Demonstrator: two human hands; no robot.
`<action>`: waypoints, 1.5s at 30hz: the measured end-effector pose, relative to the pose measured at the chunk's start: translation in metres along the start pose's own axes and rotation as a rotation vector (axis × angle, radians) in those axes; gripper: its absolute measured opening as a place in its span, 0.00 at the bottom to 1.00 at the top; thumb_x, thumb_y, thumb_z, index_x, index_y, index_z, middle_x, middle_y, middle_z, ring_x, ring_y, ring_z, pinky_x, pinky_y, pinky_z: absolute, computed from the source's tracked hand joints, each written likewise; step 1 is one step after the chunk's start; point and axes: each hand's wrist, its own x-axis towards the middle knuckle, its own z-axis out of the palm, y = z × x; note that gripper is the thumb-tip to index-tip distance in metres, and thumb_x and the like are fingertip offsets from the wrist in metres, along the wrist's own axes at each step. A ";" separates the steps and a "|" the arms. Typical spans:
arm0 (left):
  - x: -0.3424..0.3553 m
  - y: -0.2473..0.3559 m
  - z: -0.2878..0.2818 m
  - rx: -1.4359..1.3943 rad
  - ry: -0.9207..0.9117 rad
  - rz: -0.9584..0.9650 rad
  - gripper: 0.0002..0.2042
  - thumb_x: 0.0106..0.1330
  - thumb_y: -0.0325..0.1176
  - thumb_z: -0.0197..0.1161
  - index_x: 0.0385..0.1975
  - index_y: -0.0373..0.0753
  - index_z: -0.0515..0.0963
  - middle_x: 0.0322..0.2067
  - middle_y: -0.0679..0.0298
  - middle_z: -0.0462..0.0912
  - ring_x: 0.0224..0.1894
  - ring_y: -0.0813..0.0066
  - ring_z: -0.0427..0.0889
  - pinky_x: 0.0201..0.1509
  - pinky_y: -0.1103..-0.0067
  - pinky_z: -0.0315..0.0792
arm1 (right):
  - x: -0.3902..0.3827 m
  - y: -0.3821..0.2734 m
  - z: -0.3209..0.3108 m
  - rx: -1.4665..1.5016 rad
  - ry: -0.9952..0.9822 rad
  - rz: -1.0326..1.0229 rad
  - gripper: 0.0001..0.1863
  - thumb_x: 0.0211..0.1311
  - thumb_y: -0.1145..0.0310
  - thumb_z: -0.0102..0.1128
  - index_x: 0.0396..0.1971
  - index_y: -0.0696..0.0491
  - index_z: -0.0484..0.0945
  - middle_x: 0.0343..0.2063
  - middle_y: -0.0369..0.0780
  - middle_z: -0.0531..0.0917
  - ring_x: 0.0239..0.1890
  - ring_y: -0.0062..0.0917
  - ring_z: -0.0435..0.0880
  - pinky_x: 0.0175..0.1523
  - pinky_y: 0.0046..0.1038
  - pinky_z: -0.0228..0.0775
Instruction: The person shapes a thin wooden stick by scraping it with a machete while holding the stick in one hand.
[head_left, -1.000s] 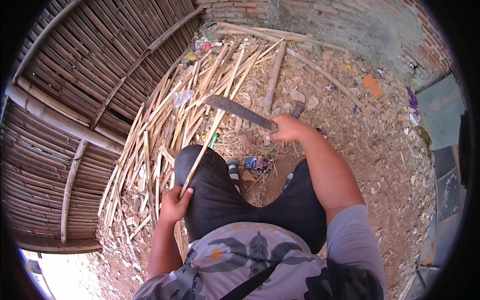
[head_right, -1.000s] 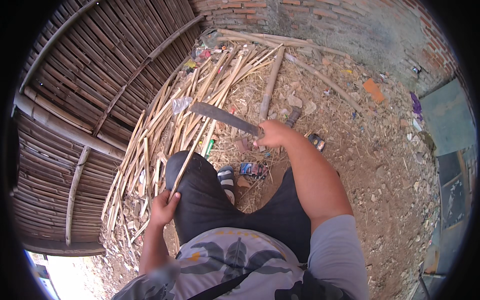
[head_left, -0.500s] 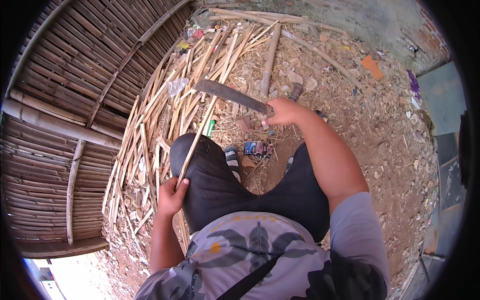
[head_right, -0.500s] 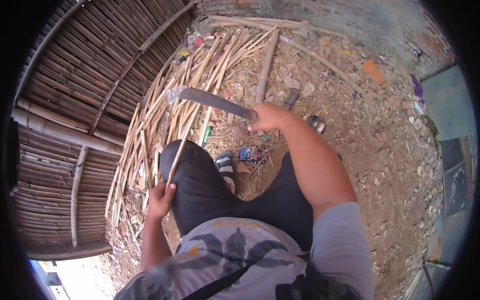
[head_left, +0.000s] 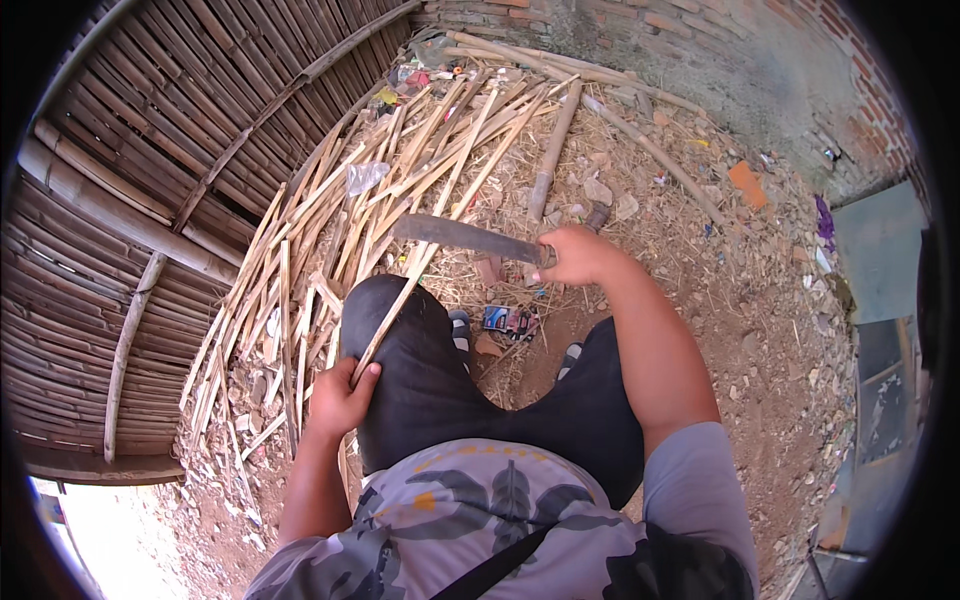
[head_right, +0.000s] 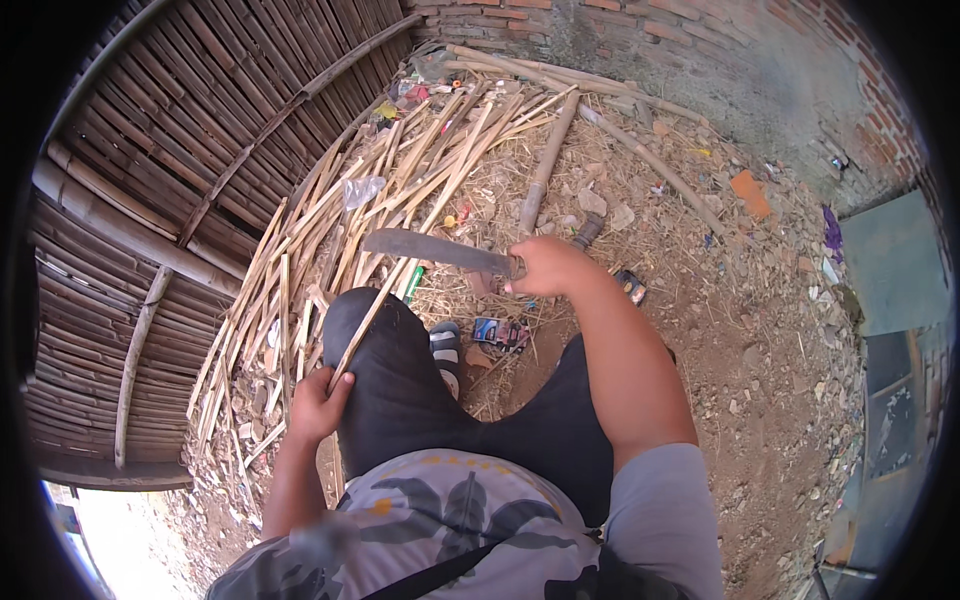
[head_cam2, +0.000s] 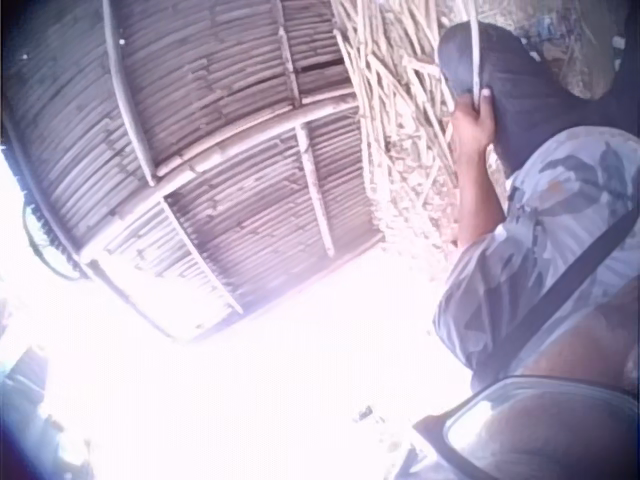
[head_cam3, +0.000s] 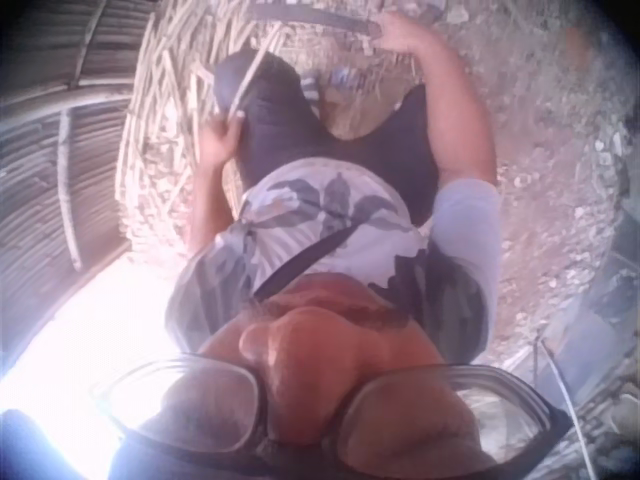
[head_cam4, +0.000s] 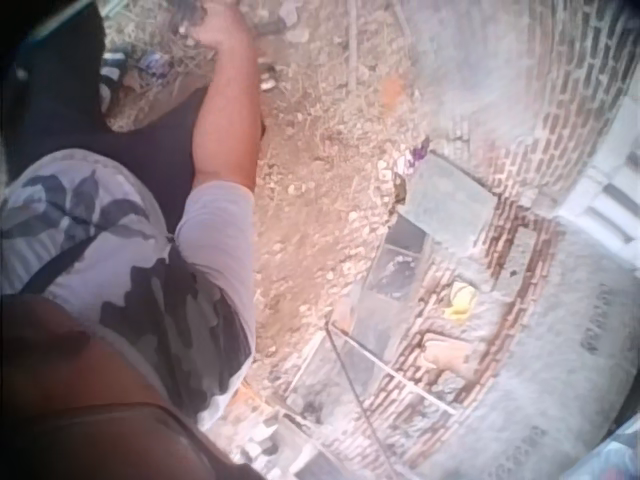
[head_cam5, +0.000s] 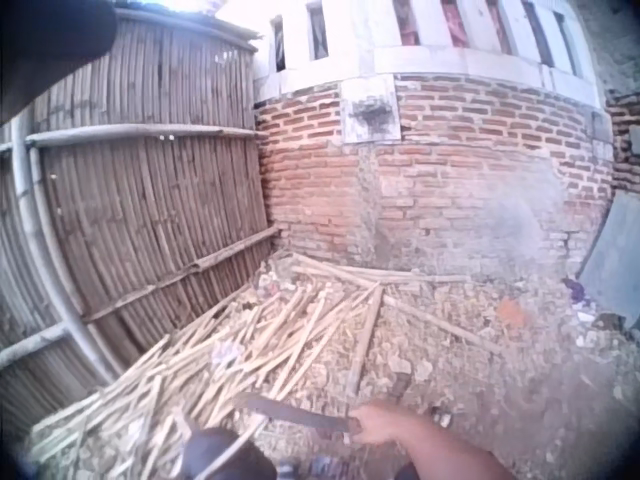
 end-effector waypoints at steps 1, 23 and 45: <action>-0.001 -0.002 -0.001 0.006 0.003 -0.003 0.23 0.69 0.47 0.67 0.21 0.34 0.74 0.14 0.51 0.74 0.17 0.57 0.74 0.25 0.65 0.67 | -0.001 -0.004 -0.003 0.003 -0.023 -0.032 0.31 0.52 0.49 0.76 0.52 0.53 0.83 0.42 0.51 0.87 0.48 0.45 0.86 0.54 0.41 0.77; 0.000 -0.001 -0.006 -0.025 -0.037 0.004 0.23 0.68 0.50 0.67 0.22 0.34 0.75 0.20 0.46 0.78 0.26 0.44 0.80 0.32 0.60 0.72 | -0.007 0.021 -0.010 0.180 0.052 0.191 0.28 0.53 0.49 0.78 0.47 0.55 0.85 0.40 0.50 0.88 0.46 0.39 0.87 0.54 0.38 0.76; 0.001 0.005 -0.009 -0.003 -0.058 0.001 0.25 0.69 0.53 0.64 0.23 0.34 0.75 0.21 0.45 0.78 0.27 0.42 0.81 0.33 0.60 0.73 | -0.009 0.021 -0.007 0.153 0.096 0.191 0.30 0.54 0.48 0.76 0.49 0.56 0.84 0.43 0.52 0.87 0.49 0.43 0.86 0.55 0.39 0.75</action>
